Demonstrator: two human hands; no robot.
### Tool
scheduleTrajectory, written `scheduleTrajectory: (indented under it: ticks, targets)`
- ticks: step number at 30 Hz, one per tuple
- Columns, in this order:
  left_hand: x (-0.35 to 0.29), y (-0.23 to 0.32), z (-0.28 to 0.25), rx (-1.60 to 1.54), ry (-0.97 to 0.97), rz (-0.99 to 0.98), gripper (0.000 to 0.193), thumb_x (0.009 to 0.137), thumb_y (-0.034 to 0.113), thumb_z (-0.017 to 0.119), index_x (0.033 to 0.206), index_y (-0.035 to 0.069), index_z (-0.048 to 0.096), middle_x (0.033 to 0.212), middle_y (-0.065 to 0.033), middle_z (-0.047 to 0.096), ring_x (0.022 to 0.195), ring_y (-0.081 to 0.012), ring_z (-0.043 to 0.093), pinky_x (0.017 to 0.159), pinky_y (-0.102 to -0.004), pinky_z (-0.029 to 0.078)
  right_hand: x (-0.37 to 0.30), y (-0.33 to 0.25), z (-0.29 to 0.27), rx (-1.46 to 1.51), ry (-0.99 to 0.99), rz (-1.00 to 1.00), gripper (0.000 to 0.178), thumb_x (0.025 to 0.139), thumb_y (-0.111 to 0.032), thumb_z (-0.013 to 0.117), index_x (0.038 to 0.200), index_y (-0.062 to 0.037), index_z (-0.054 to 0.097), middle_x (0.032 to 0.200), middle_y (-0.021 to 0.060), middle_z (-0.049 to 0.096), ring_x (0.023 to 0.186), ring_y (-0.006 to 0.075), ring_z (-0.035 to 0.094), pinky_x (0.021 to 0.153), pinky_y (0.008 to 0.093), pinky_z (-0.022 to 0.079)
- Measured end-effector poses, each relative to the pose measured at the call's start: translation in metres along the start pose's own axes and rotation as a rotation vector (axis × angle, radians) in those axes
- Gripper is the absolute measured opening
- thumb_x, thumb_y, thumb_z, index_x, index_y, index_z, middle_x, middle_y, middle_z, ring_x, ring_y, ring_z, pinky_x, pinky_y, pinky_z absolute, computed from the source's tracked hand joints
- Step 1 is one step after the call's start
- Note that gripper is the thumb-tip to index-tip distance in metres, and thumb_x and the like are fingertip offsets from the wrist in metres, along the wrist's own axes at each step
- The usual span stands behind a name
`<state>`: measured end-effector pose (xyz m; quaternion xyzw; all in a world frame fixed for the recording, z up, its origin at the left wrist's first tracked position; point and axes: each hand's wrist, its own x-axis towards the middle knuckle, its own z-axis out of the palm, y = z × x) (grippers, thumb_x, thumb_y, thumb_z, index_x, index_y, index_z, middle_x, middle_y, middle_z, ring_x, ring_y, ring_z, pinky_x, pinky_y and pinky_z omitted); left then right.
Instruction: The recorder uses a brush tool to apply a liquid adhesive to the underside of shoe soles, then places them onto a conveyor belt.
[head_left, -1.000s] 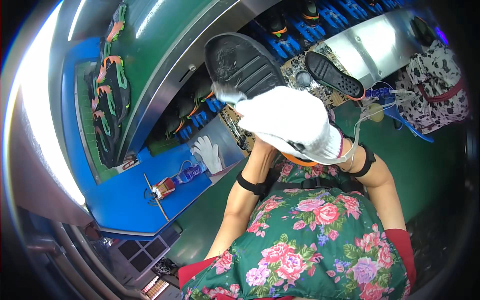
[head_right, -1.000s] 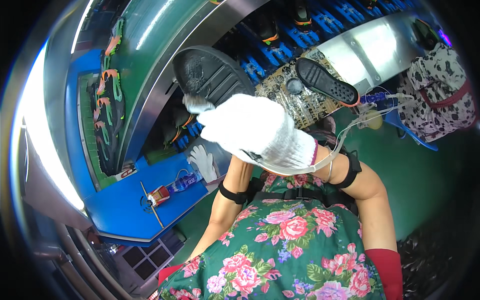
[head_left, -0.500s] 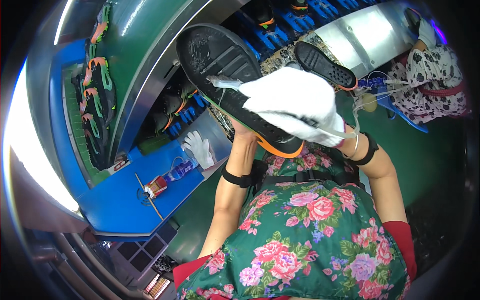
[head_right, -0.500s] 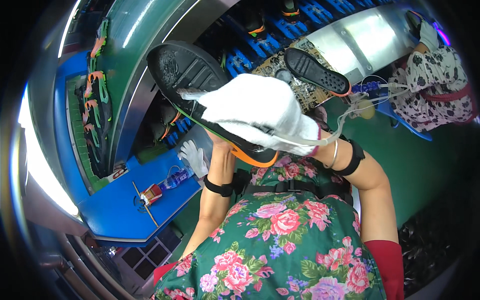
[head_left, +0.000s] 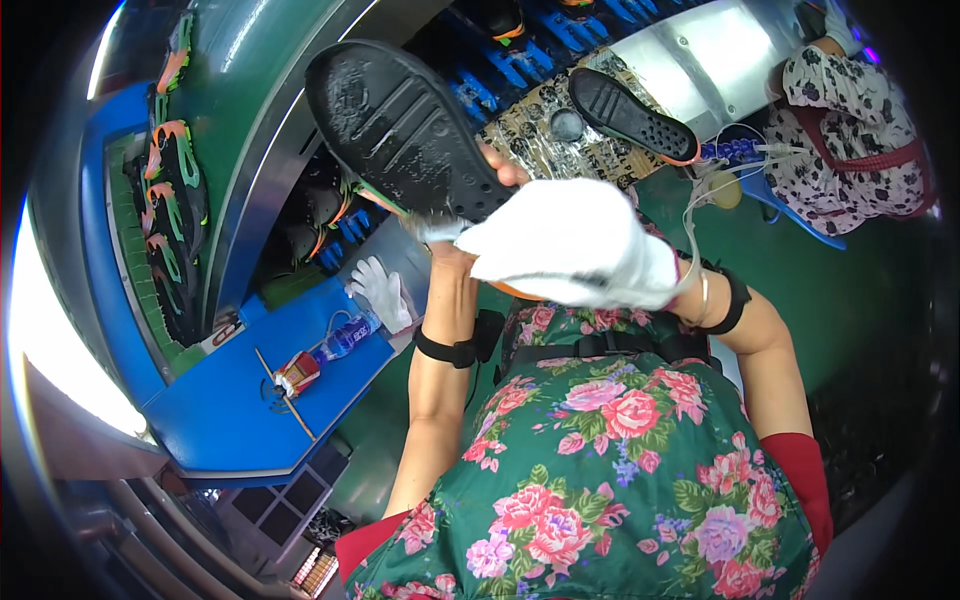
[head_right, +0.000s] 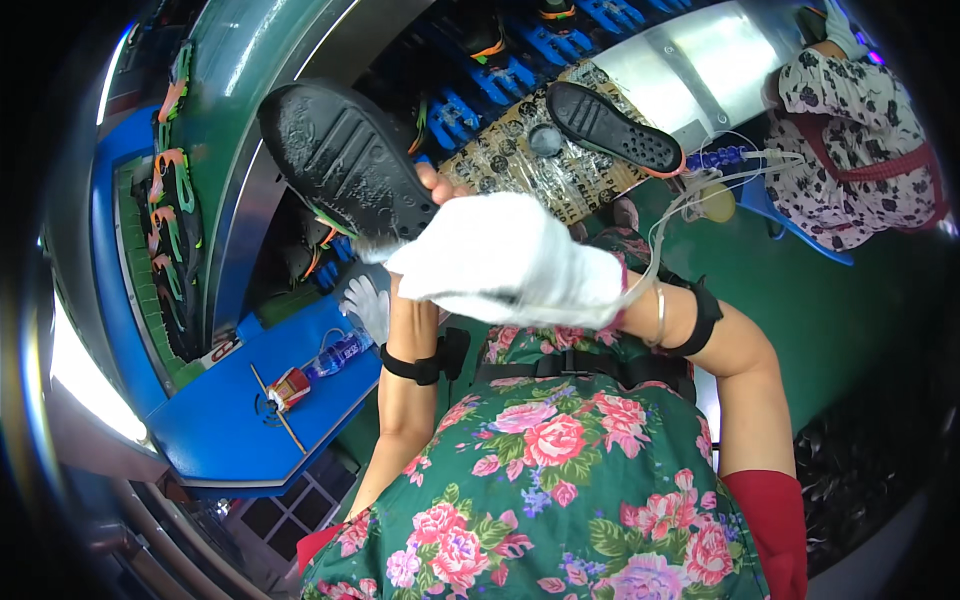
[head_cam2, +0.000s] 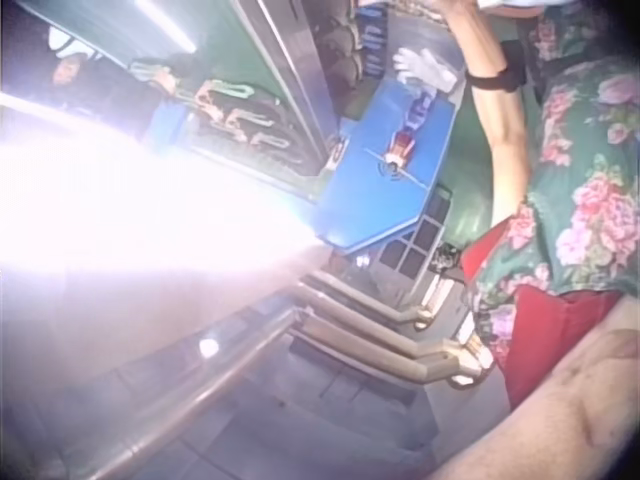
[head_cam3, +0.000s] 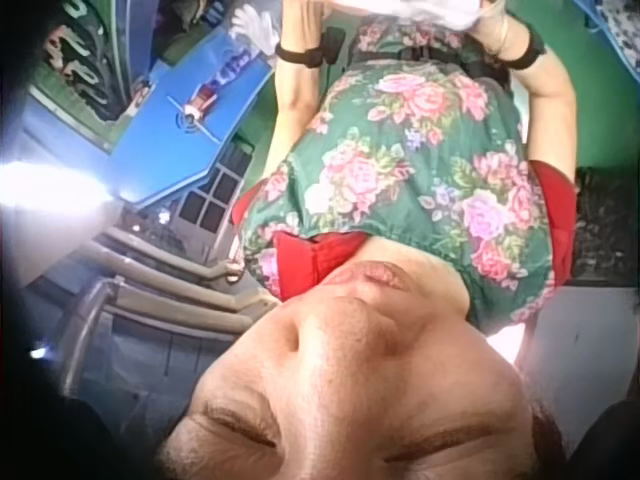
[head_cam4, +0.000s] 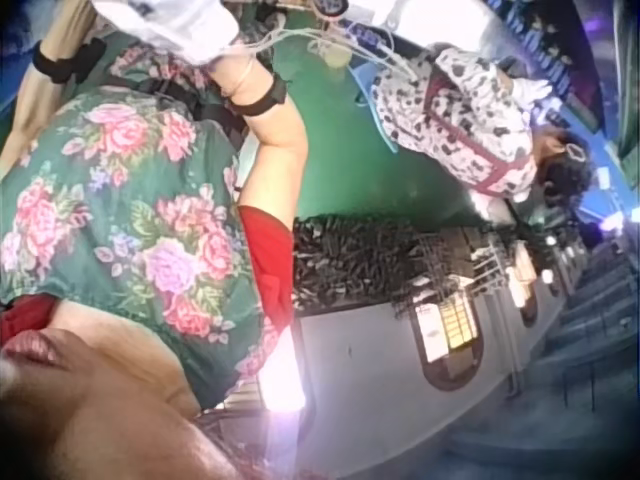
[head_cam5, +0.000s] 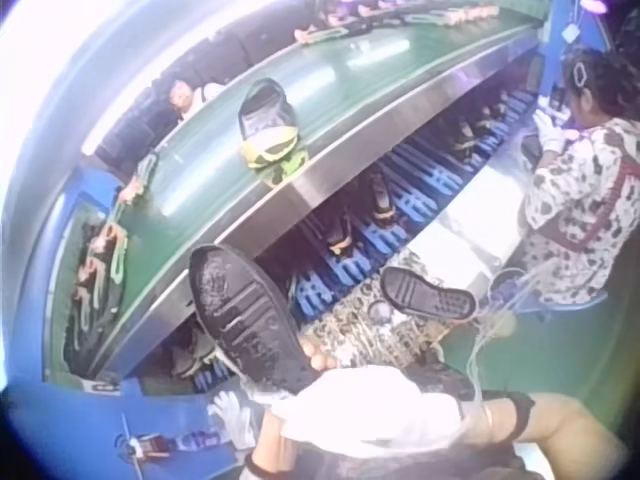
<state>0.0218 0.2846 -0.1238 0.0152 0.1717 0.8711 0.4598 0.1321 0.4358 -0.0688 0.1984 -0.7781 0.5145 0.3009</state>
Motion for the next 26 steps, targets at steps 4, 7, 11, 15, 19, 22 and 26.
scheduleTrajectory:
  ticks: [4,7,11,15,19,22,26]
  targets:
    - [0.005,0.009,0.016,0.165,-0.171,0.041,0.075,0.089,0.067,0.066,0.123,0.001,0.057,0.106,-0.0105,0.061,0.096,-0.0228,0.059,0.089,-0.0408,0.051,-0.009,0.011,-0.004,0.116,0.076,0.091,0.033,0.085,-0.01,0.077,0.117,-0.0102,0.076,0.107,0.0075,0.076,0.094,0.027,0.073,0.08,0.0375,0.06]
    - [0.008,0.009,0.018,-0.051,-0.048,0.067,0.125,0.061,0.105,0.044,0.118,-0.005,0.062,0.103,-0.0184,0.066,0.095,-0.029,0.062,0.09,-0.046,0.052,-0.011,-0.009,0.008,-0.018,0.03,0.043,0.032,0.084,-0.006,0.076,0.116,-0.0091,0.076,0.11,0.0103,0.075,0.094,0.029,0.073,0.082,0.0381,0.06]
    - [0.011,0.014,0.007,0.022,-0.105,0.156,0.132,0.057,0.107,0.04,0.114,-0.01,0.061,0.101,-0.0186,0.065,0.094,-0.0305,0.064,0.092,-0.046,0.052,-0.005,-0.001,-0.008,0.177,0.048,0.118,0.027,0.083,-0.01,0.078,0.11,-0.0107,0.078,0.111,0.0084,0.076,0.091,0.0272,0.073,0.078,0.037,0.059]
    - [0.015,0.023,0.011,0.12,-0.134,0.183,0.133,0.055,0.108,0.039,0.113,-0.01,0.061,0.101,-0.0178,0.065,0.096,-0.0289,0.063,0.092,-0.0459,0.052,-0.011,-0.009,0.0,0.073,0.086,0.128,0.028,0.082,-0.009,0.08,0.109,-0.0117,0.078,0.109,0.0069,0.077,0.089,0.0259,0.074,0.079,0.036,0.059]
    - [0.017,0.026,0.011,0.144,-0.179,0.221,0.132,0.055,0.108,0.037,0.112,-0.009,0.06,0.102,-0.0175,0.065,0.096,-0.0286,0.064,0.094,-0.045,0.05,-0.011,-0.003,-0.002,0.221,0.113,0.183,0.027,0.081,-0.009,0.082,0.107,-0.0112,0.079,0.107,0.0063,0.078,0.088,0.0246,0.074,0.077,0.0353,0.059]
    - [0.021,0.035,0.006,0.307,-0.267,0.235,0.11,0.07,0.093,0.056,0.12,-0.006,0.059,0.106,-0.013,0.06,0.101,-0.0253,0.061,0.1,-0.044,0.047,-0.016,0.0,-0.006,0.226,0.157,0.261,0.025,0.081,-0.011,0.083,0.105,-0.0121,0.08,0.105,0.0062,0.078,0.088,0.0247,0.074,0.076,0.0353,0.059]
    - [0.025,0.044,0.008,0.287,-0.349,0.203,0.114,0.068,0.093,0.059,0.126,-0.006,0.058,0.113,-0.0146,0.062,0.105,-0.0268,0.061,0.103,-0.0454,0.046,-0.012,-0.007,-0.006,0.173,0.065,0.177,0.029,0.08,-0.013,0.084,0.109,-0.0134,0.079,0.105,0.0072,0.077,0.09,0.0264,0.073,0.077,0.0358,0.059]
